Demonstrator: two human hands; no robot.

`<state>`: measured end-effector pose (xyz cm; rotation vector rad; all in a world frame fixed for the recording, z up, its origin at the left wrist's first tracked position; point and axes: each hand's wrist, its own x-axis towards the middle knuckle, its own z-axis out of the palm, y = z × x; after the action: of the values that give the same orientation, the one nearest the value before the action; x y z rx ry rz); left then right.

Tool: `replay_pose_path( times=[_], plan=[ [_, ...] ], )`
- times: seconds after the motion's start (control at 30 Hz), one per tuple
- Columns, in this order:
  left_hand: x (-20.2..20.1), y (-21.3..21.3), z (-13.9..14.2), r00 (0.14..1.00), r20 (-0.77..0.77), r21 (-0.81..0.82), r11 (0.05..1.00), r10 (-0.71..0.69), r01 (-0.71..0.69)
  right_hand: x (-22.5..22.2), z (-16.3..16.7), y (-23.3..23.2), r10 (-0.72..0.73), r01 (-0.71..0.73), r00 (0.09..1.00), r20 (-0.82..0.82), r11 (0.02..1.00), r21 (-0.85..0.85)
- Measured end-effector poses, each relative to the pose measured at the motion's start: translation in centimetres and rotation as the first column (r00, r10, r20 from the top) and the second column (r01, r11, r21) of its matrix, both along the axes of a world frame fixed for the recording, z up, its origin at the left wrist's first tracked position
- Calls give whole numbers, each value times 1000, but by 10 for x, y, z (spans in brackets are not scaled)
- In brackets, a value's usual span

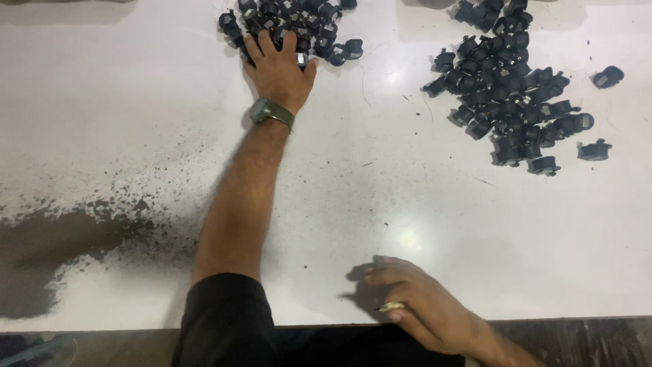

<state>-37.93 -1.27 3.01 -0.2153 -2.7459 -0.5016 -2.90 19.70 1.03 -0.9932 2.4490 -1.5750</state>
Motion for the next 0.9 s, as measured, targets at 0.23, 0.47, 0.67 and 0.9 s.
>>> replay_pose_path(
  times=[0.23, 0.47, 0.67, 0.9],
  plan=[
    [81, 6, -29, 976, 36, -99, 971, -215, 217, 29, -39, 52, -435, 462, 877, 205, 880, -109],
    [245, 1, -13, 817, 156, -71, 819, -555, 570, 33, -43, 54, -449, 471, 864, 227, 881, -51],
    [286, -18, 9, 863, -77, -52, 867, -499, 496, 45, -39, 47, -539, 562, 827, 161, 799, -215],
    [300, 9, 17, 811, 526, -163, 906, -254, 390, 50, -39, 41, -690, 694, 720, 77, 711, -117]
  ],
)
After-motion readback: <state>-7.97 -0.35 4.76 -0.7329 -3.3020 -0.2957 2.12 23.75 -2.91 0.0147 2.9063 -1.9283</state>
